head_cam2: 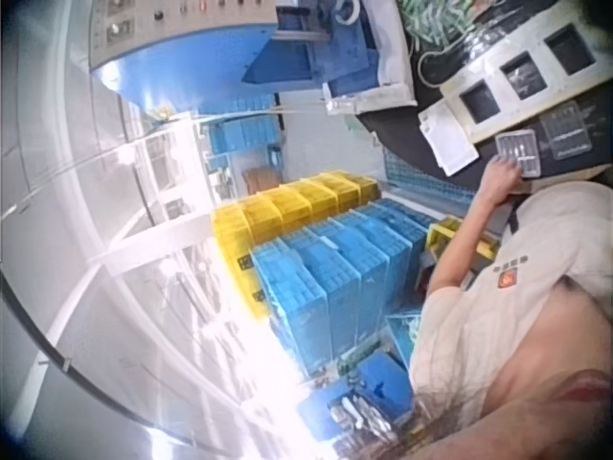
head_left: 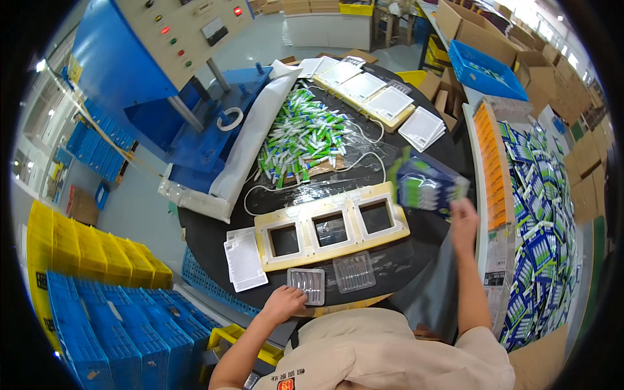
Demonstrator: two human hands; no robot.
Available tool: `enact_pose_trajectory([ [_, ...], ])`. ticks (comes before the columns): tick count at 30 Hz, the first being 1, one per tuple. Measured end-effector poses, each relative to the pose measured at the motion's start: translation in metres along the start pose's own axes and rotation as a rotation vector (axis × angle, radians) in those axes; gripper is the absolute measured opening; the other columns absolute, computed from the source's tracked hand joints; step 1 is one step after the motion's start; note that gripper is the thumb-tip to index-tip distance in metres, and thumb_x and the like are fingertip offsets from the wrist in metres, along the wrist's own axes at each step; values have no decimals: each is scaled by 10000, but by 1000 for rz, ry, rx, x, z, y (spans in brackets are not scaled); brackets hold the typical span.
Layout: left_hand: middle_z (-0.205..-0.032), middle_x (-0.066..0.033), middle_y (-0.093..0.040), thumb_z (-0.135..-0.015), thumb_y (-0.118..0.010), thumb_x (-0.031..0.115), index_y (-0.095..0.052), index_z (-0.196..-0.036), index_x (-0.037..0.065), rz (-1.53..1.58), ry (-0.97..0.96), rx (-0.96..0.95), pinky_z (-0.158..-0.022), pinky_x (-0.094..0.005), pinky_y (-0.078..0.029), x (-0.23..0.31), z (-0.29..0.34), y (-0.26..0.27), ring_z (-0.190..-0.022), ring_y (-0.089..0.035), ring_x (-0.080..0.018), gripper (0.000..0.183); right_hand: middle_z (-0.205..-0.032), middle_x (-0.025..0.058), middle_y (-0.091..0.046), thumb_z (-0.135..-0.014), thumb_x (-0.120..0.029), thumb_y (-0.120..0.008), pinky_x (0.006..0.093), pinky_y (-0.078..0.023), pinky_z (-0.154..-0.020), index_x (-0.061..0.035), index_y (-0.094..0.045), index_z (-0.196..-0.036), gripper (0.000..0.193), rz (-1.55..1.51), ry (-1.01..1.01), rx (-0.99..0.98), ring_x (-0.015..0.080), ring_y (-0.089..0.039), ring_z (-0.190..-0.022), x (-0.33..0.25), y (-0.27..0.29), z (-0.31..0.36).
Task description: The person places green cylindrical batteries into a yellow multi-slot tray, then covers them with white paper sheets and clear plastic inserts. The person repeats this cycle multiple times, handling batteries, paper, and plastic components on a round table in a factory setting.
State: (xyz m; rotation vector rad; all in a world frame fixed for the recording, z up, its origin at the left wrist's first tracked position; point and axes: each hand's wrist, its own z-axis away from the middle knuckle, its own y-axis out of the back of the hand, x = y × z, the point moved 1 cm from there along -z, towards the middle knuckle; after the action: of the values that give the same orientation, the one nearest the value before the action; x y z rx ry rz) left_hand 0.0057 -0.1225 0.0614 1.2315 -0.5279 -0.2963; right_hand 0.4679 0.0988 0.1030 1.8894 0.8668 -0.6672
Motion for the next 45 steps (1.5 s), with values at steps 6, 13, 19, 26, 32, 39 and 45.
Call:
enact_pose_trajectory([
  [6,-895,-53,-670,-877,-689,239,-673,-886,119,83,-82,-22,-764,-399,-535,-10,-4,-4,-903,-690,-268,122,-1183,134,-679,-1028,-111,-601,326,-558,-908,61,-586,-1276,302,-978,-372,874,214,-675,-1034,94,165,22],
  [13,-911,-76,-693,-855,-645,150,-725,-951,96,127,-86,-42,-763,-412,-561,-14,-3,1,-893,-696,-294,136,-1071,105,-688,-765,-228,-860,392,-541,-893,-88,-707,-1081,378,-435,-411,-675,263,-662,-1040,-46,-31,117],
  [19,-885,-83,-689,-838,-728,248,-725,-922,99,98,-97,-115,-763,-411,-554,-11,-10,3,-867,-692,-292,171,-1006,64,-700,-698,-277,-875,440,-532,-751,-93,-694,-949,360,318,539,-1149,278,-678,-1018,-95,-124,134],
  [26,-878,-85,-693,-861,-706,209,-742,-877,89,240,-69,-125,-731,-426,-566,-18,-14,5,-844,-696,-310,126,-858,61,-716,-738,-266,-854,408,-531,-703,-97,-769,-915,260,50,281,-1400,280,-702,-849,-71,-140,107],
  [32,-953,-66,-721,-874,-697,203,-762,-927,97,294,-70,-155,-733,-413,-565,-26,-14,7,-858,-697,-305,135,-869,52,-740,-763,-213,-840,364,-529,-690,-109,-810,-942,209,-16,151,-1509,262,-719,-822,-70,-144,89],
  [39,-882,-83,-696,-851,-700,227,-765,-901,92,260,-65,-179,-744,-411,-565,-19,-13,13,-833,-694,-307,158,-909,64,-642,-840,-133,-702,395,-527,-756,-76,-701,-881,70,118,626,-1220,267,-647,-931,-85,-128,116],
  [45,-895,-89,-709,-843,-681,199,-740,-804,69,255,-39,-153,-749,-433,-570,-16,-13,11,-843,-707,-299,148,-849,41,-579,-860,-127,-693,369,-486,-721,-87,-633,-863,73,179,644,-959,237,-599,-852,-115,-94,107],
])
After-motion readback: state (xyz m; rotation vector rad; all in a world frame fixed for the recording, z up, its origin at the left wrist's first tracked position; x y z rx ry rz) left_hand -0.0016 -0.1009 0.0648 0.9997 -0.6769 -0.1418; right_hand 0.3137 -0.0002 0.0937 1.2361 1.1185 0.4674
